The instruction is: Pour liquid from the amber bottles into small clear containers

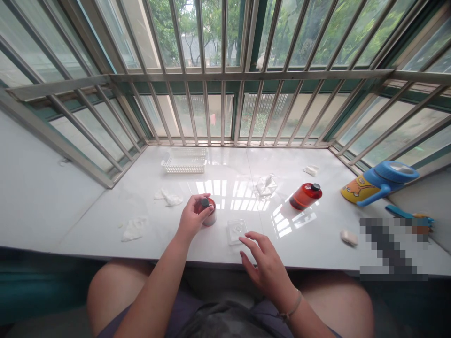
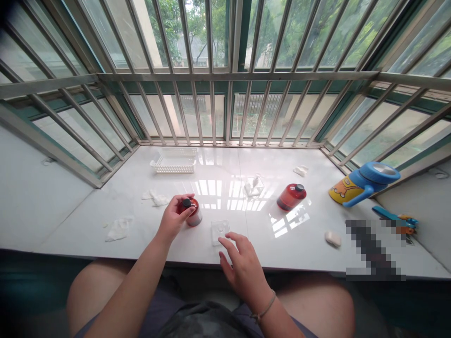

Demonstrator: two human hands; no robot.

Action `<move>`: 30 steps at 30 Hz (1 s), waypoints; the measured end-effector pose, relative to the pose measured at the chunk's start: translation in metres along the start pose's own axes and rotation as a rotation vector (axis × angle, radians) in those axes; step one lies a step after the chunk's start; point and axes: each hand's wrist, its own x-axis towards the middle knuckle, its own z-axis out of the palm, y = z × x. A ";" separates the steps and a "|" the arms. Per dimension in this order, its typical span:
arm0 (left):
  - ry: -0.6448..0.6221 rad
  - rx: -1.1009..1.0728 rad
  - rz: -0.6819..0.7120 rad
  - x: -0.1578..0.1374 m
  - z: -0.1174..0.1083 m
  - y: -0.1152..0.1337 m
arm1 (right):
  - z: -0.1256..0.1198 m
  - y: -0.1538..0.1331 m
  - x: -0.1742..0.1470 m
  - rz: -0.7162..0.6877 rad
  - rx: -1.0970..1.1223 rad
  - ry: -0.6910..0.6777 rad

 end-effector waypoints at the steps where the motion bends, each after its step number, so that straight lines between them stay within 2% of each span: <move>1: 0.005 -0.016 0.002 0.000 0.000 0.000 | 0.000 0.000 0.000 -0.001 -0.002 -0.002; 4: 0.013 -0.026 0.021 0.000 0.001 0.001 | 0.000 0.000 -0.001 0.001 -0.004 -0.008; 8: -0.001 0.116 0.044 -0.001 0.000 0.000 | 0.000 0.000 -0.001 0.005 -0.001 -0.009; 12: 0.041 0.199 0.131 0.000 0.000 0.000 | 0.001 0.001 -0.003 0.005 0.005 -0.019; 16: 0.042 0.149 0.169 0.002 0.003 0.014 | -0.001 0.002 -0.005 0.008 0.011 -0.025; 19: 0.074 0.189 0.254 0.004 -0.005 0.029 | -0.003 0.002 -0.006 0.019 0.012 -0.028; 21: 0.146 0.344 0.333 0.004 -0.021 0.035 | -0.005 0.002 -0.006 0.025 0.012 -0.023; 24: 0.214 0.747 0.399 0.002 -0.056 0.028 | -0.007 0.003 -0.008 0.027 0.014 -0.014; 27: 0.140 1.153 0.335 -0.004 -0.089 0.007 | -0.007 0.005 -0.011 0.023 0.014 -0.023; 30: 0.061 1.381 0.251 -0.013 -0.107 -0.013 | -0.006 0.006 -0.012 0.017 0.012 -0.031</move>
